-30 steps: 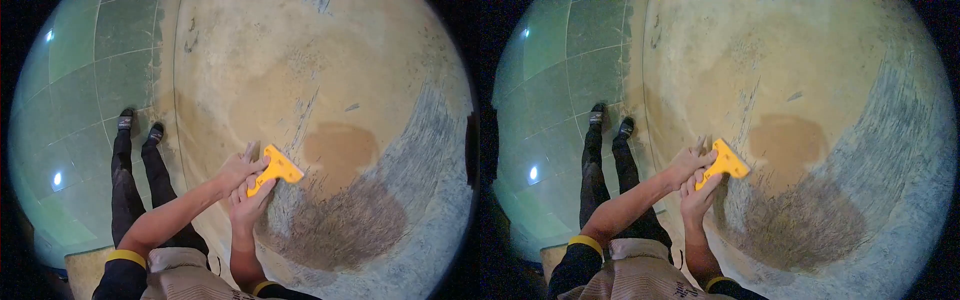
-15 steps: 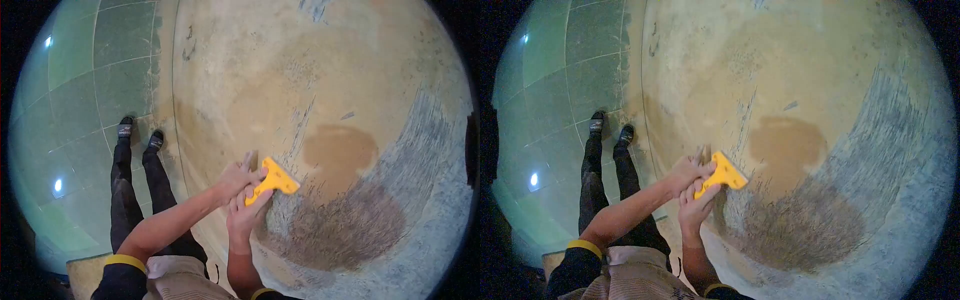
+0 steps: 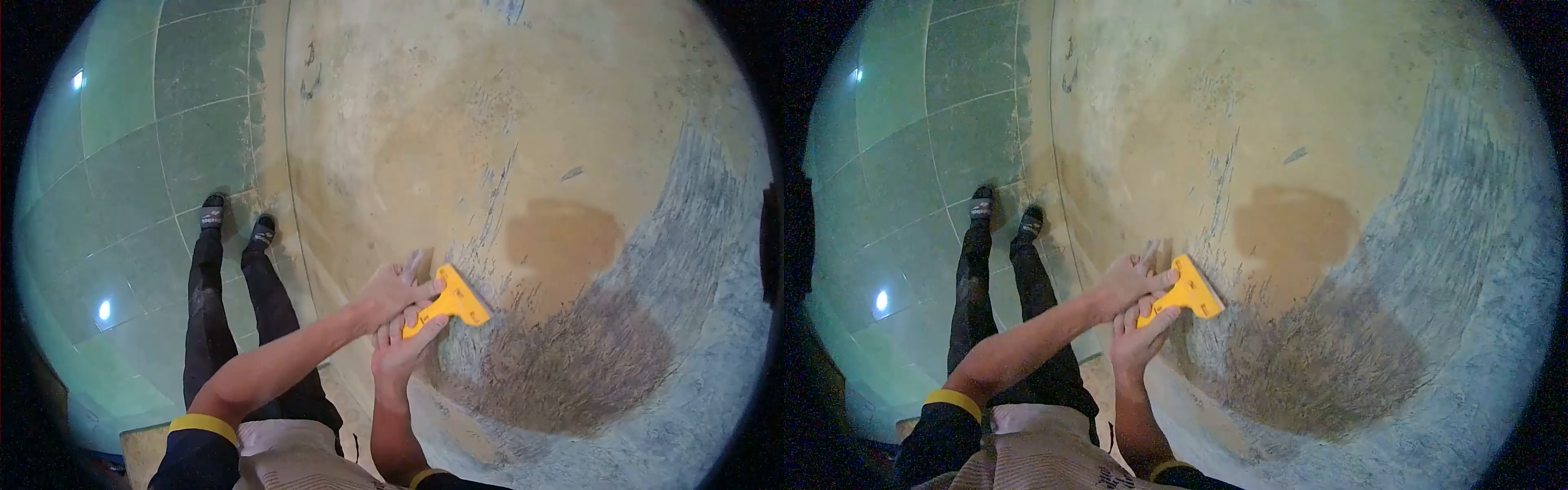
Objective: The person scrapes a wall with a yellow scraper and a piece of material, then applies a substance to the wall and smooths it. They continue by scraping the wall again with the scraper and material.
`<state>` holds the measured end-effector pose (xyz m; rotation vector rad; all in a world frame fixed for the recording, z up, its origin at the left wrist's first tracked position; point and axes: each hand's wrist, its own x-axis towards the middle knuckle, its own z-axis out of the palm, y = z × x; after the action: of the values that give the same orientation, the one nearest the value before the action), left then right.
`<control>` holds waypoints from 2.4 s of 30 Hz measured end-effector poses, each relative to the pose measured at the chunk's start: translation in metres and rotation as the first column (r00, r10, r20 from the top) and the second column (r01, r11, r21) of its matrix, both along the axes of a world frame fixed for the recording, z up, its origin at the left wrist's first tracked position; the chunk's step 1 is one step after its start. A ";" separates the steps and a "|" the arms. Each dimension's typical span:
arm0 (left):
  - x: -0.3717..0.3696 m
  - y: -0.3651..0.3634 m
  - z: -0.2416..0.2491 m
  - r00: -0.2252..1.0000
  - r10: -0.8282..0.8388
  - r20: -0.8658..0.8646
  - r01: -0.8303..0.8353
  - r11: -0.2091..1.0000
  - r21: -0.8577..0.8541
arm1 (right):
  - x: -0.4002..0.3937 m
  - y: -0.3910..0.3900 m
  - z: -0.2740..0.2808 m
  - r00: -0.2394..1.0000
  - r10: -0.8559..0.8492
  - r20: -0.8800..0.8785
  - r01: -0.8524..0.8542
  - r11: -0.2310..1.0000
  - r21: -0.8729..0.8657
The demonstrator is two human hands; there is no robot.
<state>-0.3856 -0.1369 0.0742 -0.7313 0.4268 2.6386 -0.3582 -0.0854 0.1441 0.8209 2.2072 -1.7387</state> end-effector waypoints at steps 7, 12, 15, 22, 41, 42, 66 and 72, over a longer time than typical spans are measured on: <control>-0.020 -0.028 -0.005 0.997 0.034 -0.063 -0.034 0.999 0.000 | -0.024 -0.012 -0.001 0.997 0.008 0.074 -0.002 0.997 -0.080; -0.014 -0.001 -0.003 0.998 0.052 0.023 -0.050 0.995 -0.084 | -0.017 -0.009 0.009 0.999 0.025 0.033 -0.022 0.997 -0.080; -0.010 -0.020 -0.007 0.996 -0.050 -0.070 0.044 0.996 -0.078 | -0.014 -0.008 -0.007 0.995 -0.065 0.081 0.077 0.985 -0.154; -0.010 0.007 0.000 0.995 0.053 -0.083 -0.049 0.998 0.051 | -0.017 0.004 0.003 0.999 0.052 -0.006 -0.052 0.998 -0.022; -0.010 -0.004 0.003 0.998 0.070 -0.005 -0.070 0.996 0.062 | -0.013 0.002 0.005 0.996 0.083 0.042 -0.080 0.994 -0.071; -0.007 -0.004 0.002 0.998 0.068 -0.009 -0.067 0.996 0.059 | -0.012 -0.001 0.001 0.997 0.074 0.011 -0.073 0.996 -0.048; -0.007 0.019 -0.005 0.999 0.041 0.011 -0.040 0.993 -0.107 | -0.006 0.019 0.005 0.994 0.107 0.036 -0.105 0.993 -0.047; -0.010 0.012 -0.002 0.998 0.051 0.040 -0.041 0.972 -0.232 | -0.011 0.009 -0.001 0.999 0.044 0.026 -0.044 0.999 -0.016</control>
<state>-0.3955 -0.1245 0.0721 -0.8805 0.7218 2.6369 -0.3694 -0.0760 0.1431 0.7811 2.1757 -1.7125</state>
